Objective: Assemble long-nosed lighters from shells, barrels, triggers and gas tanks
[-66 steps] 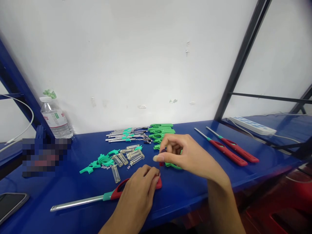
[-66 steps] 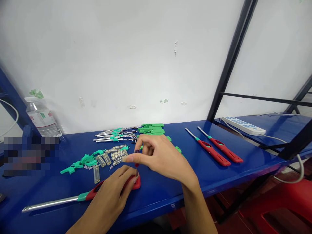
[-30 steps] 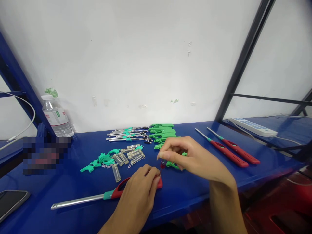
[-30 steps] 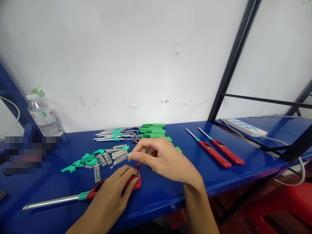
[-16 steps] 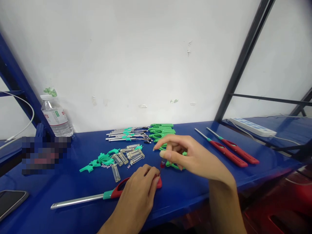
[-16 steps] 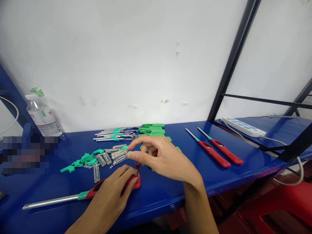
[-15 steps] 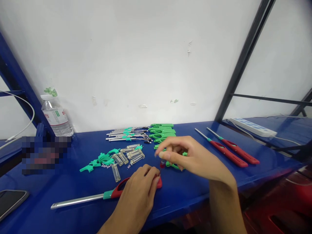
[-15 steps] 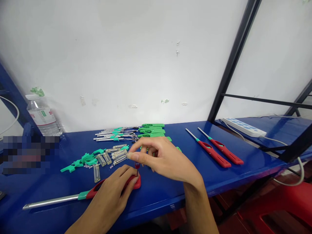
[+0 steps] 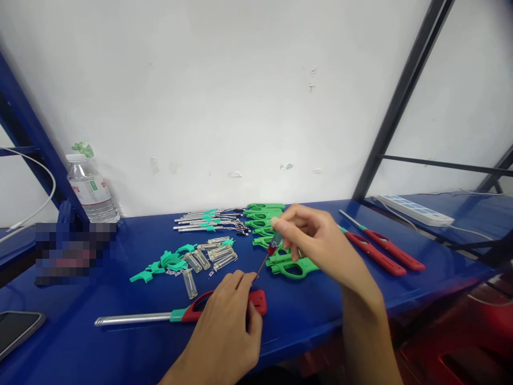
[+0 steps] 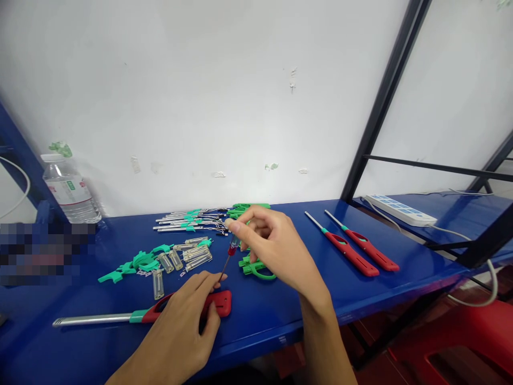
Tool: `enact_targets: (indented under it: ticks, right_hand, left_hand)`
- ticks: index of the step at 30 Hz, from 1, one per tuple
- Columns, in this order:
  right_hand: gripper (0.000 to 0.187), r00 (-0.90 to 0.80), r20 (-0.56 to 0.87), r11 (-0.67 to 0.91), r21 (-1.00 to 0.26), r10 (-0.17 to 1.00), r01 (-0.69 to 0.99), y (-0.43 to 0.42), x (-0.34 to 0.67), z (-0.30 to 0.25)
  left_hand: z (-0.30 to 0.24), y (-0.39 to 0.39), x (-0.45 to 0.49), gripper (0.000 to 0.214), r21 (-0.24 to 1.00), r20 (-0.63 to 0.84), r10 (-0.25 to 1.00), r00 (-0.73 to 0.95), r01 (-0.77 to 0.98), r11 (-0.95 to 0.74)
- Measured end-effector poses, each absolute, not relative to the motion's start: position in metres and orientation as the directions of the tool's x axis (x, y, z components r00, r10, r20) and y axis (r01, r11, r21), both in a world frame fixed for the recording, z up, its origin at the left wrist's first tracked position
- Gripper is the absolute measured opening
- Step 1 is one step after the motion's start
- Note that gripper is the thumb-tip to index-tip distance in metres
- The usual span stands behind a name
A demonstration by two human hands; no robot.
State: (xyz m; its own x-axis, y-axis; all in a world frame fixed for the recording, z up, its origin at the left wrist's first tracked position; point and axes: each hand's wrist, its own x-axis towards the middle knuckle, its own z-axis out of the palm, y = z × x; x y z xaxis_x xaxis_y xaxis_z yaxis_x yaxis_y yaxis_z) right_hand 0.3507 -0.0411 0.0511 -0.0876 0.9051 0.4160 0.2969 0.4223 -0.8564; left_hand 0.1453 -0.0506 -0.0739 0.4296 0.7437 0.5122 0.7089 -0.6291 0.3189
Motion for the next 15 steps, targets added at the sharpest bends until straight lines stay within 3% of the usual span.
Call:
enact_targets:
  ticks: [3, 10, 15]
  right_hand:
    - [0.021, -0.113, 0.392, 0.403, -0.825, 0.913, 0.396, -0.039, 0.35, 0.049]
    - [0.029, -0.1, 0.381, 0.378, -0.78, 0.919, 0.499, -0.037, 0.347, 0.045]
    - [0.027, -0.111, 0.391, 0.362, -0.661, 0.914, 0.657, -0.033, 0.345, 0.044]
  left_hand:
    - [-0.074, -0.051, 0.145, 0.052, 0.263, 0.557, 0.71, 0.432, 0.719, -0.644]
    - [-0.069, -0.05, 0.15, 0.05, 0.278, 0.577, 0.72, 0.387, 0.735, -0.618]
    - [-0.062, -0.05, 0.15, 0.044, 0.291, 0.532, 0.737, 0.418, 0.727, -0.622]
